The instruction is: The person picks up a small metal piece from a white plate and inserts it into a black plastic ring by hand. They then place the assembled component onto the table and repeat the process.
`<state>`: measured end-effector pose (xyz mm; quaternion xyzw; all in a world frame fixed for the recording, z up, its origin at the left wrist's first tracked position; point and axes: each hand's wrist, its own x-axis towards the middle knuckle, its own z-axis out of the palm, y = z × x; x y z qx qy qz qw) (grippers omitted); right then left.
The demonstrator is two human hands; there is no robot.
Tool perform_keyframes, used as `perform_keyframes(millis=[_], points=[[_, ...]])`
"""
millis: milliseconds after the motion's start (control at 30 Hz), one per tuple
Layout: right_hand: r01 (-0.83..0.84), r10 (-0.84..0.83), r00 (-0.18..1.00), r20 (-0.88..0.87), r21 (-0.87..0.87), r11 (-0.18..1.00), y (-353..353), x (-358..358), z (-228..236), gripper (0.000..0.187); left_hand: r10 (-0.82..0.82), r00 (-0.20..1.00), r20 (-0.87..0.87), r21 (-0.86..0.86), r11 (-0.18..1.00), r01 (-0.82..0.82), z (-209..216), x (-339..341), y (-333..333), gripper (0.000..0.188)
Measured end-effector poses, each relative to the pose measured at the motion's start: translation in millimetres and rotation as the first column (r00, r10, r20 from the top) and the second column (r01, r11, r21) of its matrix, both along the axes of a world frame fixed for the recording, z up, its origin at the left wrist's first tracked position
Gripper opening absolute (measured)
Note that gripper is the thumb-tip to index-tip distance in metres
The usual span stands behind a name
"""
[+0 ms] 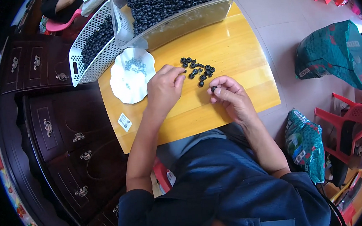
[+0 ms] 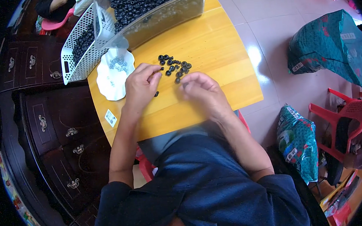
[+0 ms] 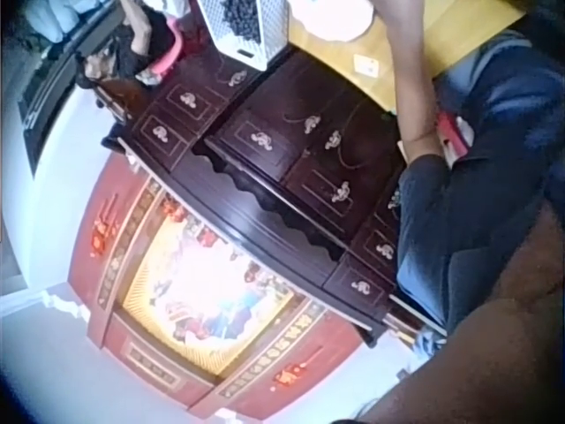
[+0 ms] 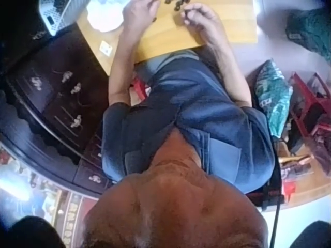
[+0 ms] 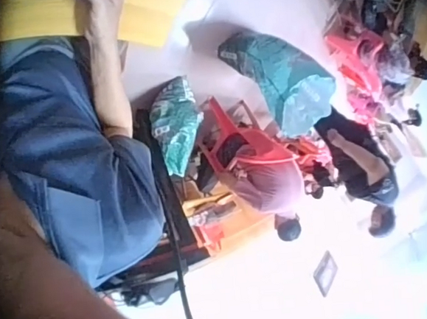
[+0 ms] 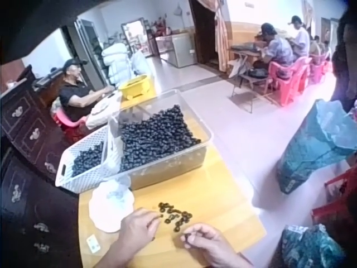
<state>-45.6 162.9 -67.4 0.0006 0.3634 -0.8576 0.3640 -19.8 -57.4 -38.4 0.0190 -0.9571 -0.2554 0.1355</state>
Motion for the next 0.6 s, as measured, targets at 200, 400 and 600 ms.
perform_keyframes(millis=[200, 400, 600], points=[[-0.024, 0.024, 0.999, 0.036, -0.007, 1.000, 1, -1, -1, 0.018, -0.060, 0.998, 0.011, -0.091, 0.994, 0.061, -6, -5, -2, 0.014], [-0.017, 0.016, 0.999, 0.032, 0.019, 1.000, 0, -2, 3, 0.020, 0.003, 1.000, 0.029, 0.008, 1.000, -0.003, -4, -3, 2, 0.015], [-0.011, 0.011, 1.000, 0.014, 0.017, 1.000, 0, -2, 2, 0.023, -0.004, 1.000, 0.027, -0.006, 1.000, 0.005, 4, -9, 21, 0.018]])
